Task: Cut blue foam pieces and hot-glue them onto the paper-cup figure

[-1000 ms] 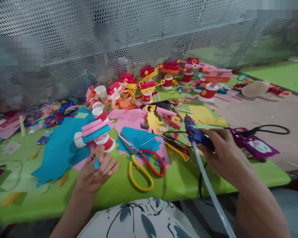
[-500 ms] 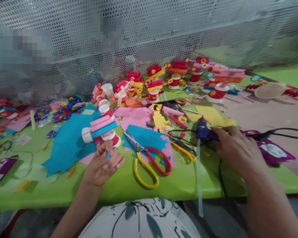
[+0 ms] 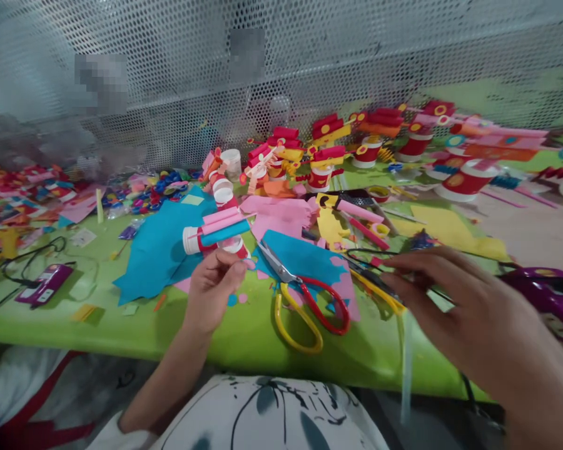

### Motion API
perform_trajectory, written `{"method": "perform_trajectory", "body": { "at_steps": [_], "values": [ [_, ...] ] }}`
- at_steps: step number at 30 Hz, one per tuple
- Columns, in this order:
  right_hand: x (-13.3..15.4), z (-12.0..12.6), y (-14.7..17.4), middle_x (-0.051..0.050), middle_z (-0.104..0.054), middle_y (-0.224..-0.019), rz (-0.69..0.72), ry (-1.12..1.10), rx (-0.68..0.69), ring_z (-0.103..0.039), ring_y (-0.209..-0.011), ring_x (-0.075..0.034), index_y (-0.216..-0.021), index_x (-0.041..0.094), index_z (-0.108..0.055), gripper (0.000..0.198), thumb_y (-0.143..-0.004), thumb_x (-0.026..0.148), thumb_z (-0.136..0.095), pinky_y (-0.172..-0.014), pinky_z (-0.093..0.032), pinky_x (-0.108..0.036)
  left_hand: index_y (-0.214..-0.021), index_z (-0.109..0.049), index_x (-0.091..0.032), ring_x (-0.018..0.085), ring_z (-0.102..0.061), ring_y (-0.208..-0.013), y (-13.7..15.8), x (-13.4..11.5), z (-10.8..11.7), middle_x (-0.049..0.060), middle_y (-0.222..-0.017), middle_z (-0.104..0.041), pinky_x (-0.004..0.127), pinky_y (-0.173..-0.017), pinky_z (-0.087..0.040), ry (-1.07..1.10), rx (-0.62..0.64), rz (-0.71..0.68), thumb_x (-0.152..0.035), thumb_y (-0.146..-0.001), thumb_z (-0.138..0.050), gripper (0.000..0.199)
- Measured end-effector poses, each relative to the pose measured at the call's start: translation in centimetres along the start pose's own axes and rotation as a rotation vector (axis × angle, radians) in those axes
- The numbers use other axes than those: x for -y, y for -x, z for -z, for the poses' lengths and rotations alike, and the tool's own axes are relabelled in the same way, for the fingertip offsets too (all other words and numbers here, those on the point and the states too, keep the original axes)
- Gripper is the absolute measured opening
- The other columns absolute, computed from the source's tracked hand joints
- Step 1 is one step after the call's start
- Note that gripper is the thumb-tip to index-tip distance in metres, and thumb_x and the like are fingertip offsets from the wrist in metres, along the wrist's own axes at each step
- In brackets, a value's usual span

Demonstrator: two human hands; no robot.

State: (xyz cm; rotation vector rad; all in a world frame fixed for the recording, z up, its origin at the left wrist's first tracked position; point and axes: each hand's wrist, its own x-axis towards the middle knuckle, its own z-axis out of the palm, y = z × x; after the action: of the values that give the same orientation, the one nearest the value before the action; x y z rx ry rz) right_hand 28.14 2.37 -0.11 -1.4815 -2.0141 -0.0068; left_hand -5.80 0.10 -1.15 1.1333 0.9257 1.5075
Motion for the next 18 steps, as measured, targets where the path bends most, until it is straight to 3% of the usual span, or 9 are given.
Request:
{"method": "perform_trajectory", "body": {
  "at_steps": [4, 7, 11, 18],
  "values": [
    [9.5, 0.2, -2.0, -0.002, -0.074, -0.1, 0.229, -0.233, 0.087, -0.073, -0.085, -0.025, -0.105, 0.038, -0.065, 0.009, -0.099, 0.042, -0.061, -0.072, -0.057, -0.038, -0.087, -0.074, -0.021, 0.015, -0.063, -0.069, 0.9, -0.2, -0.3, 0.002, -0.078, -0.073, 0.029, -0.066, -0.049, -0.223, -0.117, -0.271, -0.032, -0.091, -0.078, 0.012],
    [13.7, -0.6, -3.7, -0.002, -0.071, -0.093, 0.325, -0.367, 0.141, -0.069, -0.074, -0.022, -0.104, 0.033, -0.064, 0.011, -0.099, 0.042, -0.064, -0.064, -0.054, -0.037, -0.089, -0.075, -0.022, 0.019, -0.066, -0.073, 1.6, 0.0, 0.2, 0.003, -0.078, -0.072, 0.032, -0.07, -0.052, -0.328, -0.143, -0.401, -0.027, -0.091, -0.077, 0.006],
    [16.2, -2.2, -5.4, -0.001, -0.07, -0.087, 0.433, -0.433, 0.148, -0.063, -0.062, -0.019, -0.097, 0.03, -0.063, 0.009, -0.099, 0.038, -0.062, -0.056, -0.049, -0.035, -0.091, -0.076, -0.023, 0.019, -0.068, -0.077, 2.3, 0.2, 1.3, 0.003, -0.08, -0.073, 0.031, -0.072, -0.051, -0.407, -0.177, -0.419, -0.025, -0.092, -0.075, 0.002],
    [17.6, -4.2, -6.3, -0.001, -0.068, -0.083, 0.492, -0.491, 0.233, -0.063, -0.065, -0.019, -0.095, 0.031, -0.062, 0.01, -0.101, 0.038, -0.059, -0.058, -0.049, -0.034, -0.09, -0.076, -0.025, 0.018, -0.064, -0.074, 2.8, -0.1, 3.3, 0.002, -0.081, -0.074, 0.03, -0.07, -0.046, -0.483, -0.215, -0.438, -0.025, -0.092, -0.075, 0.002]
  ]
}}
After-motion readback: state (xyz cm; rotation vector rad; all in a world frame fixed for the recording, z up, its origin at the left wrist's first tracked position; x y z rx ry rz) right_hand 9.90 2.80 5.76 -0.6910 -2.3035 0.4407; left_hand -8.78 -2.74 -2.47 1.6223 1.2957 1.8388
